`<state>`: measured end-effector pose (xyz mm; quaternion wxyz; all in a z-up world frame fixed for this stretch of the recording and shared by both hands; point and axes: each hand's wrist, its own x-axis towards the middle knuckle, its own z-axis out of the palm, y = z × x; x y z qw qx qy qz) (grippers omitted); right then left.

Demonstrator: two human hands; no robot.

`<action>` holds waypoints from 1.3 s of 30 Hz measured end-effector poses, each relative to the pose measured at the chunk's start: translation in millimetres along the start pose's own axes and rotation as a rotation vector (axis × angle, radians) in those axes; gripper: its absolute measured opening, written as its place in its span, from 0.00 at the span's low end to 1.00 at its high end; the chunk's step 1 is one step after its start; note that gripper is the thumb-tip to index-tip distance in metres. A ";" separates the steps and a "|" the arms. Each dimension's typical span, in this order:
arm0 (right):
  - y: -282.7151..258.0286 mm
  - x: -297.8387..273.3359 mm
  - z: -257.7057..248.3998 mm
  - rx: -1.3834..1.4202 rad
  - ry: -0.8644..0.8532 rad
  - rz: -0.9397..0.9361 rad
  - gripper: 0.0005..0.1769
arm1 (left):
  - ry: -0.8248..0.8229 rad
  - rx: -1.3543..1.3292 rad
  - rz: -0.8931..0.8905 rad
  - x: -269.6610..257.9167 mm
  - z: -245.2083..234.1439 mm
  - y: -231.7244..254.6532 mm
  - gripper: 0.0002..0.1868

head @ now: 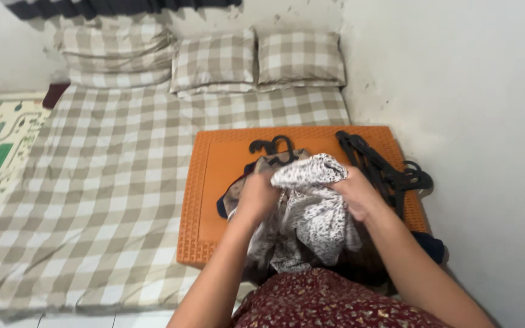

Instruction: The person places a black and yellow shirt onto a hanger and hangs it in a closet. Then the person picks up a patterned dress, places it on a hanger, and adjusts it on the table.

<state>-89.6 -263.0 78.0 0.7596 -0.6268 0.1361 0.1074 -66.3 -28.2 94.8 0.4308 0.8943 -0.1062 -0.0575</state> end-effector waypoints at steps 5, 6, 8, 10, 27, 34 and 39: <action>-2.9 -3.5 13.4 -0.912 0.011 -0.022 0.22 | -0.101 -0.723 -0.085 11.9 7.1 -10.1 0.16; -1.4 -2.5 16.1 -1.096 0.085 0.017 0.22 | -0.104 -0.642 -0.079 11.5 6.7 -8.5 0.15; 0.5 -2.6 14.7 -0.804 0.055 -0.065 0.21 | -0.112 -0.480 -0.067 8.7 3.7 -3.1 0.15; -1.3 -2.7 8.2 -0.689 0.024 -0.083 0.22 | -0.172 -0.253 -0.136 6.2 -6.6 1.0 0.20; -24.9 15.0 -27.6 -0.517 -0.122 -0.248 0.15 | -0.223 0.269 0.096 19.9 -43.1 -25.5 0.34; -38.6 1.0 16.9 -0.681 -0.194 -0.170 0.13 | -0.185 -0.043 0.197 34.4 18.6 12.8 0.21; -30.3 6.9 2.2 -1.036 0.085 -0.540 0.12 | -0.209 -0.169 0.050 34.6 -9.0 13.1 0.15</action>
